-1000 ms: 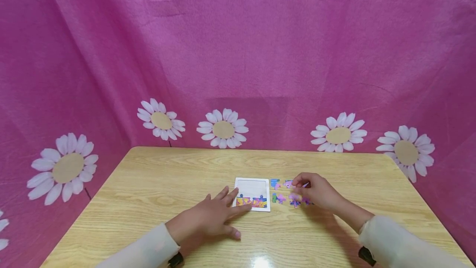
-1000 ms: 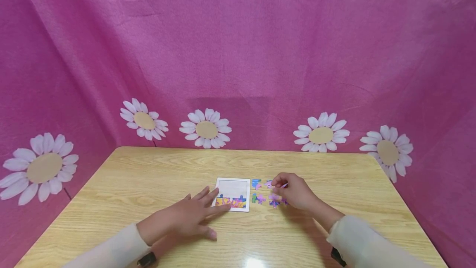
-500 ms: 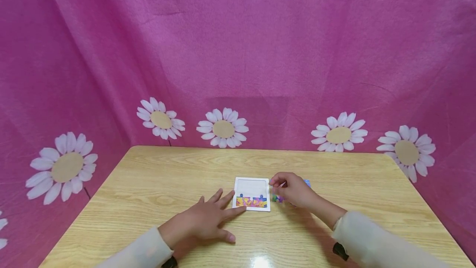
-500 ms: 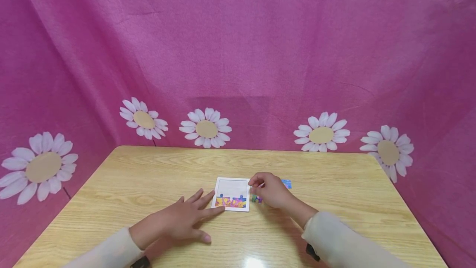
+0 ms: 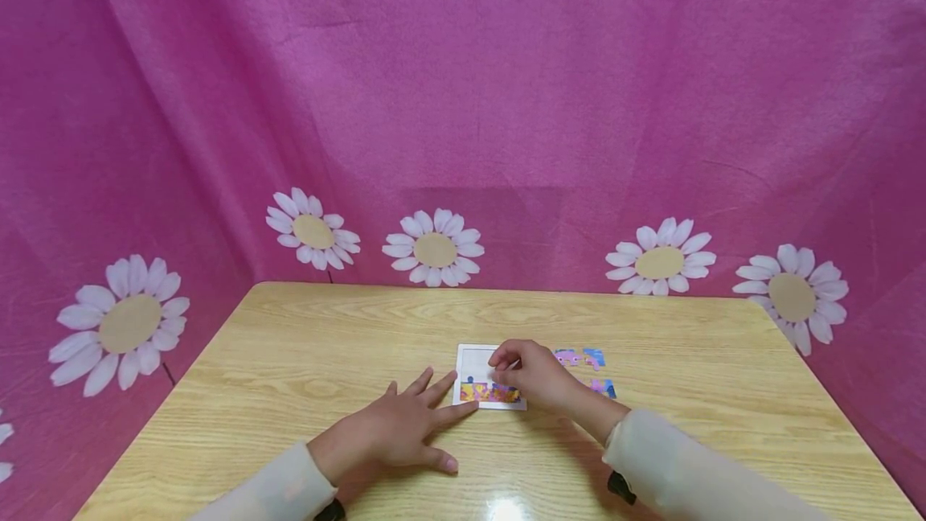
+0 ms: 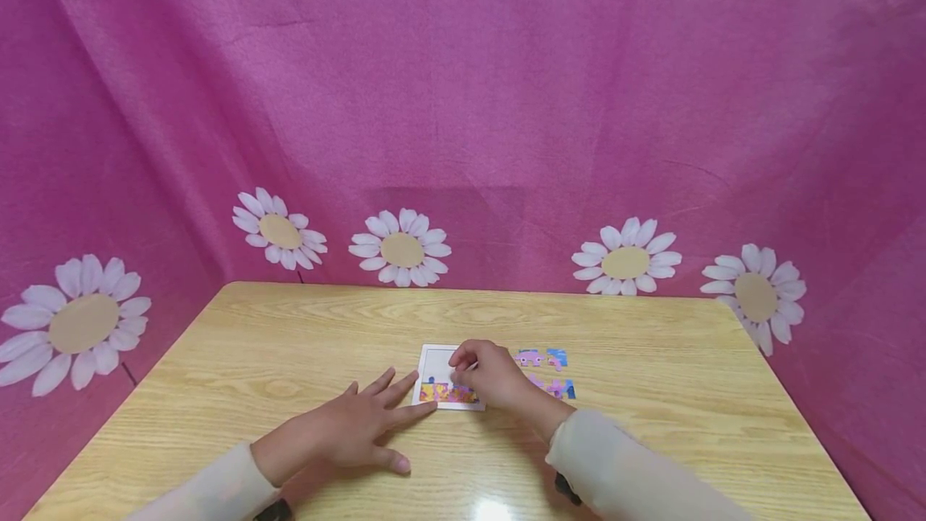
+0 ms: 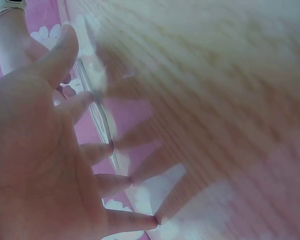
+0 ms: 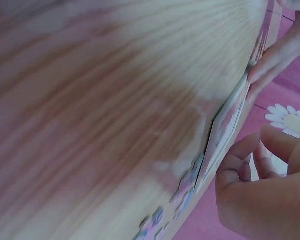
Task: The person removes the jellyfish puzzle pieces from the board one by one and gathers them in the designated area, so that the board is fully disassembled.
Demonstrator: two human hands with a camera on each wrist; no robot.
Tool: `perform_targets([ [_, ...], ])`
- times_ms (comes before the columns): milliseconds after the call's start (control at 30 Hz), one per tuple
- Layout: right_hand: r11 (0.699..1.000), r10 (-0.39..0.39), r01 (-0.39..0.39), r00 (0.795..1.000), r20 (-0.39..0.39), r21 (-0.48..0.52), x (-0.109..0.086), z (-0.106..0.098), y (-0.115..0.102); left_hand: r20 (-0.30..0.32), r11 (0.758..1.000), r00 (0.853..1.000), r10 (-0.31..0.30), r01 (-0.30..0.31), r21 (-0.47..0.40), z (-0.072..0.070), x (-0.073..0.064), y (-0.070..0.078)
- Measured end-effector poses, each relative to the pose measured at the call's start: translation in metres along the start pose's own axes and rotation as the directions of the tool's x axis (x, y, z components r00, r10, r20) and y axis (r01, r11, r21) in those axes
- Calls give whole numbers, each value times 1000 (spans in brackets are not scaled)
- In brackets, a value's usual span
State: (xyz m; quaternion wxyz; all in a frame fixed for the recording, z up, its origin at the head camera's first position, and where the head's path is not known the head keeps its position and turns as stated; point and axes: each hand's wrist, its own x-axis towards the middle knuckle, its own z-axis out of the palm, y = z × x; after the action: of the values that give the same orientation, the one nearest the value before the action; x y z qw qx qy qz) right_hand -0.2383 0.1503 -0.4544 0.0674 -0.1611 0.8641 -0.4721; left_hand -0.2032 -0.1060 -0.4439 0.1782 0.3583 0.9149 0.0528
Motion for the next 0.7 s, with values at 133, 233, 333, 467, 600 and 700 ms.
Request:
perform_targets([
  [133,1000,-4,4,1000,17,12,1,10,-4,1,1000,1000,5,-5,2,-1,-1,1],
  [233,1000,-16,16,999,31,8,1,17,-5,0,1000,1000,6,-6,6,-2,-1,1],
  [333,998,-32,34,999,38,-44,0,21,-6,-2,1000,1000,5,-5,9,-2,-1,1],
  [467,992,-31,34,999,28,-125,0,25,-6,1,1000,1000,5,-5,12,-1,0,0],
  [600,982,-36,40,999,25,-183,2,27,-6,7,1000,1000,8,-8,8,0,1,-1],
  [700,977,-40,45,999,28,-206,3,28,-6,6,1000,1000,15,-15,2,-1,0,-1],
])
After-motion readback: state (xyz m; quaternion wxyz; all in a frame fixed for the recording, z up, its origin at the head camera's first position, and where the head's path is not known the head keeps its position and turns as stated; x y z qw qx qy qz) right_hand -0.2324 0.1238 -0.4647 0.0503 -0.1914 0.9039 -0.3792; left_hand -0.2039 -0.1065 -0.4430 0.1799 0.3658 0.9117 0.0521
